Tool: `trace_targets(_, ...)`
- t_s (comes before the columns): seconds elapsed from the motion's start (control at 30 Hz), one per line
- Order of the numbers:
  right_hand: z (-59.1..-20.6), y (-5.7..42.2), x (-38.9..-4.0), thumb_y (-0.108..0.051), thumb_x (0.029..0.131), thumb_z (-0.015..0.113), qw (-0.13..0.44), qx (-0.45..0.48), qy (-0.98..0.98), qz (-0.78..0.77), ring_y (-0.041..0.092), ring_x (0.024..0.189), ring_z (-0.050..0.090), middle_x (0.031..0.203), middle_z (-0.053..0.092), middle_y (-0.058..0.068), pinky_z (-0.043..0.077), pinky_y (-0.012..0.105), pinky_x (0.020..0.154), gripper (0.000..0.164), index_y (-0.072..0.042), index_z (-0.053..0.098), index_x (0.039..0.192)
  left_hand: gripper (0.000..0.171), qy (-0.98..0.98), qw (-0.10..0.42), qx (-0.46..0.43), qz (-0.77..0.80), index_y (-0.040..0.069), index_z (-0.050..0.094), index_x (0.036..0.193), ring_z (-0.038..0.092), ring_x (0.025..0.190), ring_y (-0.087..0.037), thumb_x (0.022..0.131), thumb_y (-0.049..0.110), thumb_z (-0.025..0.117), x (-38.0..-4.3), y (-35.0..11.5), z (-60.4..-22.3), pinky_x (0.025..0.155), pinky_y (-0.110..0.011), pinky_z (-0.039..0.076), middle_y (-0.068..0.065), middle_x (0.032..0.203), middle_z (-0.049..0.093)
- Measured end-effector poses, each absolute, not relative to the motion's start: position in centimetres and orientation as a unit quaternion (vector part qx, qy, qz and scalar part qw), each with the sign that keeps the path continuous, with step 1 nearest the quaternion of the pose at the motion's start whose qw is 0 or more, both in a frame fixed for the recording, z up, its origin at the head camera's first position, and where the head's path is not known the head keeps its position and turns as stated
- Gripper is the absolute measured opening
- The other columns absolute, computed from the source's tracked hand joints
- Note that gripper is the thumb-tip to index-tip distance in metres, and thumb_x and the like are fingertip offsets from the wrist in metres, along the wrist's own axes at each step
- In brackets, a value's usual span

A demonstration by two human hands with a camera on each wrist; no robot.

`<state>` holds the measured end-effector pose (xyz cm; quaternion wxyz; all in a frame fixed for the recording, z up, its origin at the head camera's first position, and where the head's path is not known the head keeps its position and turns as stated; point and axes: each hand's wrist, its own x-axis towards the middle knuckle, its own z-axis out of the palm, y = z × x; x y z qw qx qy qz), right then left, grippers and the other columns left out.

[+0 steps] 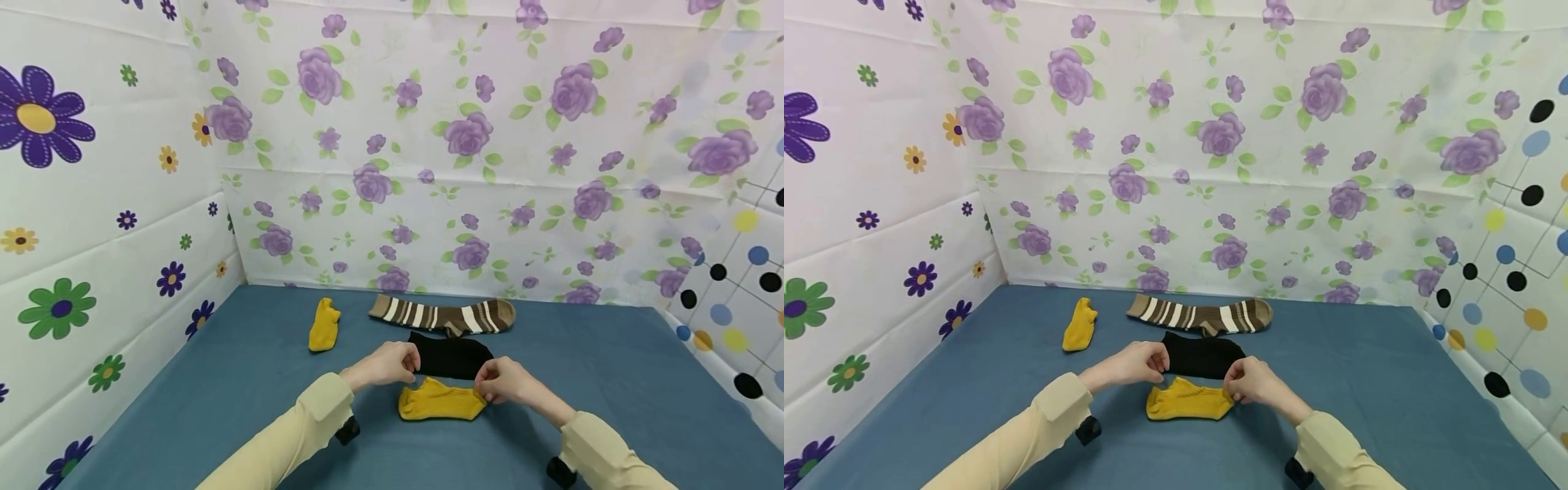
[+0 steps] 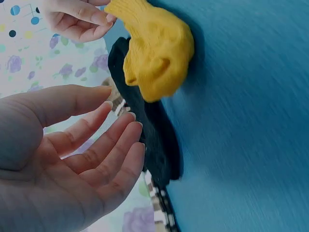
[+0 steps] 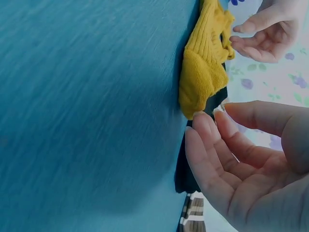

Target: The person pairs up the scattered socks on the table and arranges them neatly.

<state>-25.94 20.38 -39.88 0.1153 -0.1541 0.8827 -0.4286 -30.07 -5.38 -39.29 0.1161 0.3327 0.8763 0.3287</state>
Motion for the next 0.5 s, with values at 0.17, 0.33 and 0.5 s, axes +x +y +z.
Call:
trace_targets(0.17, -39.8, 19.6, -26.3, -0.001, 0.086, 0.058, 0.108, -0.153, 0.884, -0.428, 0.022, 0.061, 0.056, 0.068, 0.058, 0.007, 0.050, 0.035, 0.057, 0.006, 0.003, 0.062, 0.084, 0.009, 0.889, 0.113, 0.305, 0.323, 0.001, 0.058, 0.087, 0.050, 0.064, -0.014, 0.081, -0.001, 0.064, -29.7, -6.6, -38.3, 0.058, -0.028, 0.042, 0.000, 0.072, 0.054)
trace_targets(0.33, -39.7, 18.6, -26.7, -0.003, 0.086, 0.058, 0.108, -0.155, 0.880, -0.436, 0.021, 0.060, 0.056, 0.069, 0.058, 0.008, 0.050, 0.036, 0.057, 0.008, 0.005, 0.061, 0.086, 0.008, 0.895, 0.093, 0.292, 0.325, 0.000, 0.058, 0.087, 0.049, 0.064, -0.014, 0.081, 0.000, 0.064, -30.0, -8.8, -38.1, 0.058, -0.029, 0.041, 0.001, 0.073, 0.054)
trace_targets(0.5, -39.4, 17.4, -27.2, -0.003, 0.087, 0.058, 0.105, -0.161, 0.880, -0.434, 0.023, 0.060, 0.056, 0.069, 0.059, 0.008, 0.049, 0.037, 0.055, 0.009, 0.004, 0.062, 0.085, 0.008, 0.902, 0.062, 0.262, 0.337, 0.003, 0.058, 0.084, 0.048, 0.064, -0.014, 0.080, 0.001, 0.065, -30.8, -11.4, -38.4, 0.059, -0.029, 0.041, 0.000, 0.072, 0.054)
